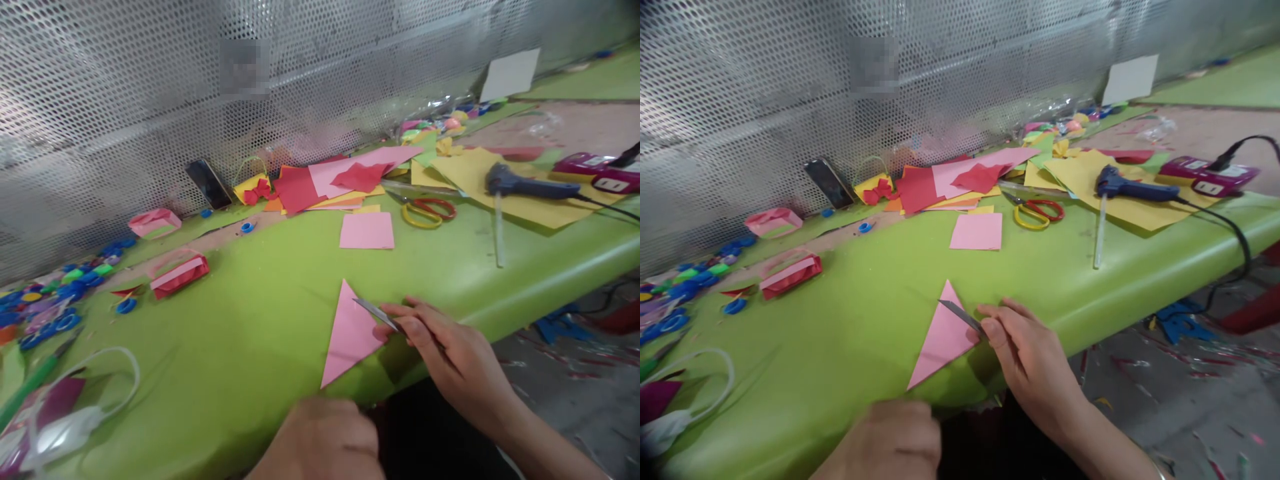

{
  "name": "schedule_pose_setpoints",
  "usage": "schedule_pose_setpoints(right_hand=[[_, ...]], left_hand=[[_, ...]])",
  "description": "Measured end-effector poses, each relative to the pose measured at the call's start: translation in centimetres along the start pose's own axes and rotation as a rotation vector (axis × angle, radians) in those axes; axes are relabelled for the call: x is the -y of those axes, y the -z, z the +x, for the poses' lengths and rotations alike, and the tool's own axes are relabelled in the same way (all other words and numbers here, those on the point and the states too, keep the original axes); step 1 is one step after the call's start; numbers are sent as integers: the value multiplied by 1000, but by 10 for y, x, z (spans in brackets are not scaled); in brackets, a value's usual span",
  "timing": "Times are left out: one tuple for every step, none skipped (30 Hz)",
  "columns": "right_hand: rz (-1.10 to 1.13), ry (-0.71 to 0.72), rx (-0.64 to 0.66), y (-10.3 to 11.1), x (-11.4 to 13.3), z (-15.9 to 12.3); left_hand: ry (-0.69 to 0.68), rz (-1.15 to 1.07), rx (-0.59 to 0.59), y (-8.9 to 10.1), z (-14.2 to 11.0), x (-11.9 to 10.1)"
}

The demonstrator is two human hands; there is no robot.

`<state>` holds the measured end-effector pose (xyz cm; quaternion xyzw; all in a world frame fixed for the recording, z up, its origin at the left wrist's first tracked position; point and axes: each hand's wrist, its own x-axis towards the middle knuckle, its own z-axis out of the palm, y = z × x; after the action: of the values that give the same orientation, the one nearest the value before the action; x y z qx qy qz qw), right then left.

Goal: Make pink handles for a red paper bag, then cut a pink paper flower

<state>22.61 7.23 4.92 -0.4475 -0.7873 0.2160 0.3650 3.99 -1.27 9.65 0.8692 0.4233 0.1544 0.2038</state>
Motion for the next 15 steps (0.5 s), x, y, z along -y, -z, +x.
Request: schedule_pose_setpoints(right_hand=[[5,-10,3,-1,0,0],[12,-17,5,-2,0,0],[18,-23,7,-3,1,0],[25,-23,12,-4,2,0],[35,-13,19,-4,3,-1],[46,2,32,-3,4,-1],[56,11,44,-1,4,-2],[62,8,49,3,2,-2],[56,-5,29,7,-1,-1],[34,-34,-16,13,-6,1],[-14,-77,-86,20,-13,4],[-94,-127,-178,28,-23,8],[-190,-170,-270,36,-34,14],[-291,-202,-344,44,-46,20],[-387,-213,-391,51,-58,27]], left_hand=[[-19,16,14,2,-4,-1],[18,74,-65,2,-6,-1],[59,136,-138,1,-6,0],[95,187,-195,-2,-4,3],[127,232,-244,-7,-1,6],[148,268,-260,-12,1,10],[163,297,-257,-18,3,14],[183,327,-246,-24,5,18],[208,354,-228,-31,4,22],[235,373,-213,-37,2,26],[249,382,-194,-42,-1,30],[261,383,-185,-46,-5,34],[262,373,-186,-50,-9,37],[238,364,-210,-52,-13,40],[255,344,-248,-54,-17,42]])
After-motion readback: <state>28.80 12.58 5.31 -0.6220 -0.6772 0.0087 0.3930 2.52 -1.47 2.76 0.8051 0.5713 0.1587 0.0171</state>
